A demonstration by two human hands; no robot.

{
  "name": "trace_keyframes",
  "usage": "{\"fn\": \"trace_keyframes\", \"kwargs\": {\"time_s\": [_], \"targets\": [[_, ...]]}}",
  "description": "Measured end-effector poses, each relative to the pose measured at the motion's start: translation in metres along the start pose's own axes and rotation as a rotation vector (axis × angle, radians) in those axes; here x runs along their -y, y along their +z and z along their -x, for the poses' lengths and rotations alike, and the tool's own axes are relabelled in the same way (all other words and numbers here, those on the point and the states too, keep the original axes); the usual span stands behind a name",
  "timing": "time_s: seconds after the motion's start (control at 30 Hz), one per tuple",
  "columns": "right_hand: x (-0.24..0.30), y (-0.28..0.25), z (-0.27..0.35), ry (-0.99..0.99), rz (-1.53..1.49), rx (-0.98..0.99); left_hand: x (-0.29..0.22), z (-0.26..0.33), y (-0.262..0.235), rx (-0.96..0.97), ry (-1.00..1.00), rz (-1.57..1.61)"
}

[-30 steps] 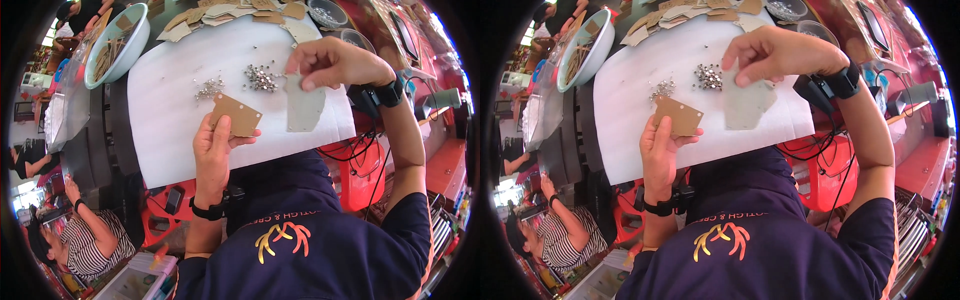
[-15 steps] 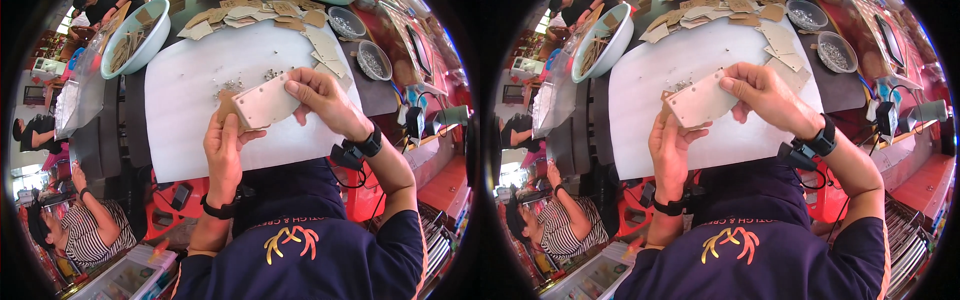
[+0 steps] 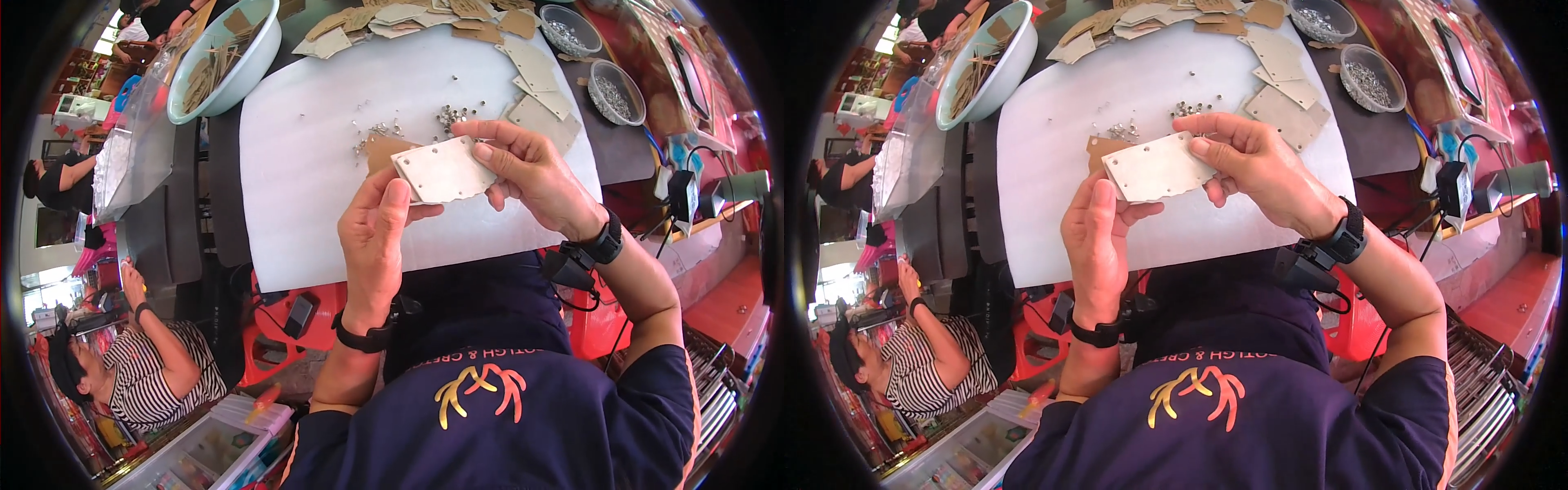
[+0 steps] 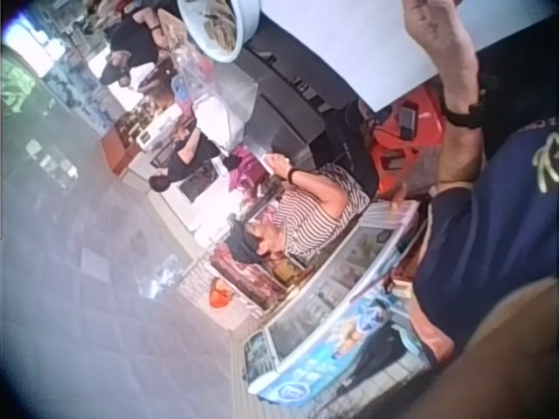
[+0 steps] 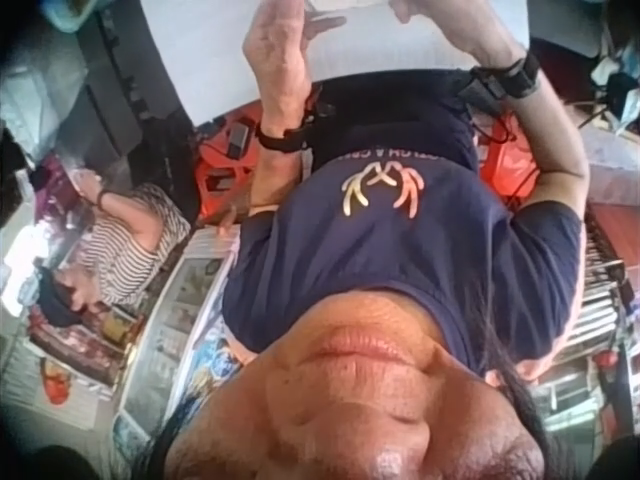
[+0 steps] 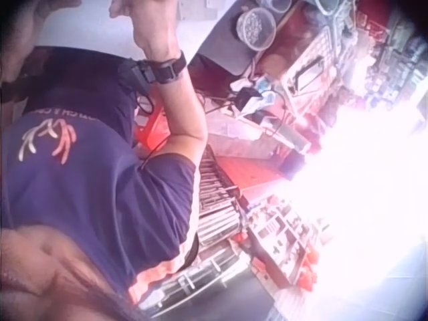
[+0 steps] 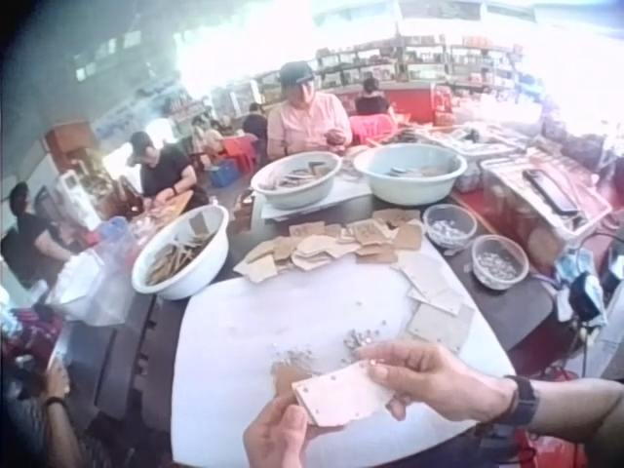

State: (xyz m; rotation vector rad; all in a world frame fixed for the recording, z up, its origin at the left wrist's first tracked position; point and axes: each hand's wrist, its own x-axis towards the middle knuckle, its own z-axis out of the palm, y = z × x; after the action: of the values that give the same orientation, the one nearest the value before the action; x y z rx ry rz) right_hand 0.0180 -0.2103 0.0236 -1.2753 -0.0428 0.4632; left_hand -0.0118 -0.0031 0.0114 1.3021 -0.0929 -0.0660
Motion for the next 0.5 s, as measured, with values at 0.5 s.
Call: {"fn": "trace_keyframes", "kwargs": {"time_s": [0.5], "targets": [[0.036, -0.079, -0.010, -0.425, 0.373, -0.549, -0.006, -0.001, -0.002, -0.086, -0.080, 0.083]]}}
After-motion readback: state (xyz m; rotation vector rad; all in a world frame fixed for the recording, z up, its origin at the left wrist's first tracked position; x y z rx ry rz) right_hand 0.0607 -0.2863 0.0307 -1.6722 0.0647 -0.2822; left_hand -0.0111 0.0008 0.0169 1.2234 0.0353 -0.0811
